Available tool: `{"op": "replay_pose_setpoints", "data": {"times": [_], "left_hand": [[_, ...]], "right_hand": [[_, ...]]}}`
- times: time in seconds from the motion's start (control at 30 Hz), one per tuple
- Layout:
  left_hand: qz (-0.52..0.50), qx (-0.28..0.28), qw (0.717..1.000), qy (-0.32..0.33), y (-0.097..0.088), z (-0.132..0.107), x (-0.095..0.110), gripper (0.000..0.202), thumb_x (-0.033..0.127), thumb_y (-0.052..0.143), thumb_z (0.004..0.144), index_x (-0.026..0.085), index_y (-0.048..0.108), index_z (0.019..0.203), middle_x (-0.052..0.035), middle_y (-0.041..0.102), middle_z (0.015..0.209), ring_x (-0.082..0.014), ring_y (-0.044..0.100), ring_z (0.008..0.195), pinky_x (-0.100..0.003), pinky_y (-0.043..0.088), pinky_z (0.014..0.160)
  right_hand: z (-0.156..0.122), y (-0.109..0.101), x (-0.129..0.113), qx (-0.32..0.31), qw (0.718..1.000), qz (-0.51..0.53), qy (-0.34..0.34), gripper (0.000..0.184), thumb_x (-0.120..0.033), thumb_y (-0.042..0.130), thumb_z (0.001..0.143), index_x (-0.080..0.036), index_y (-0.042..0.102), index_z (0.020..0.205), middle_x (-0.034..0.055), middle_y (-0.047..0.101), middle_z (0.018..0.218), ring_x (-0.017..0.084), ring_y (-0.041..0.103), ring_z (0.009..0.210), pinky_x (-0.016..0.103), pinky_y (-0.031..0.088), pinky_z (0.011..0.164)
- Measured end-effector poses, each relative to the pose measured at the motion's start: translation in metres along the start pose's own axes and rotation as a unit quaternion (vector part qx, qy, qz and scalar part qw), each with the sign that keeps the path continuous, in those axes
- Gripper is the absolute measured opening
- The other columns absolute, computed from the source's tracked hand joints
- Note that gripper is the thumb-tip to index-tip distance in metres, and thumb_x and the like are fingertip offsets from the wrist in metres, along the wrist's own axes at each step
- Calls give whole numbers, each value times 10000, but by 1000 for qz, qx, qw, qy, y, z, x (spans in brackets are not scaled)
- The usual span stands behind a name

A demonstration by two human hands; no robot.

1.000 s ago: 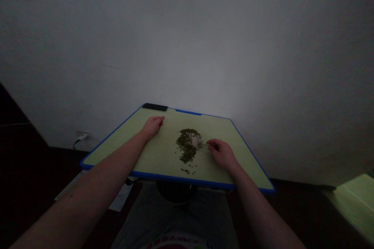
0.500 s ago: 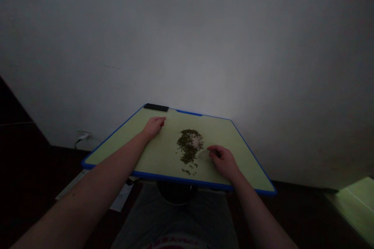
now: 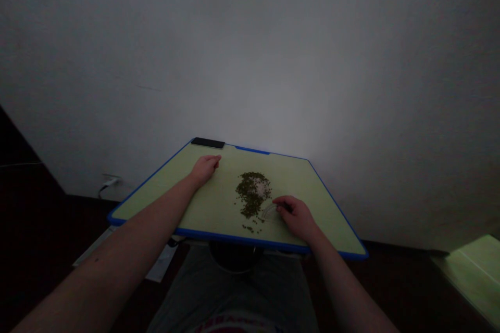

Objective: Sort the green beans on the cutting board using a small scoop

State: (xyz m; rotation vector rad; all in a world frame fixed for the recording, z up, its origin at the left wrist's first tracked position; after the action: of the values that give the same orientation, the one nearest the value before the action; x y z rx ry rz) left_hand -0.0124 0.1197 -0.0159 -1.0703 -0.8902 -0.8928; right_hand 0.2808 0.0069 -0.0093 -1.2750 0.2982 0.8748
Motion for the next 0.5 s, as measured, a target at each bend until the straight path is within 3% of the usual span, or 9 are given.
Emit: {"op": "replay_pose_setpoints", "data": {"times": [0.23, 0.5], "left_hand": [[0, -11, 1000, 12, 1, 2, 2, 365, 494, 397, 698, 182, 434, 513, 39, 347, 381, -91, 326, 387, -229, 245, 421], [-2, -1, 1000, 11, -1, 1, 2, 367, 497, 408, 697, 181, 439, 512, 40, 341, 370, -89, 317, 379, -232, 239, 419]], "right_hand": [[-2, -1, -2, -11, 1000, -6, 0, 221, -210, 473, 710, -182, 616, 877, 28, 620, 761, 138, 543, 674, 259, 427, 628], [-3, -2, -3, -3, 1000, 15, 2, 225, -221, 464, 720, -179, 612, 883, 40, 630, 821, 149, 558, 734, 277, 435, 681]]}}
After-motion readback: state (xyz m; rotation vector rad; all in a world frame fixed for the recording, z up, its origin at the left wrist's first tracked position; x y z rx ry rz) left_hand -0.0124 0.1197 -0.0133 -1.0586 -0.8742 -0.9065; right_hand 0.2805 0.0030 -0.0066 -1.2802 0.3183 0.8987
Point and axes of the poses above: each hand's wrist, its own z-axis towards the middle knuckle, its own y-axis out of the palm, x = y × z, the point moved 8 cm from there along z, towards the middle knuckle
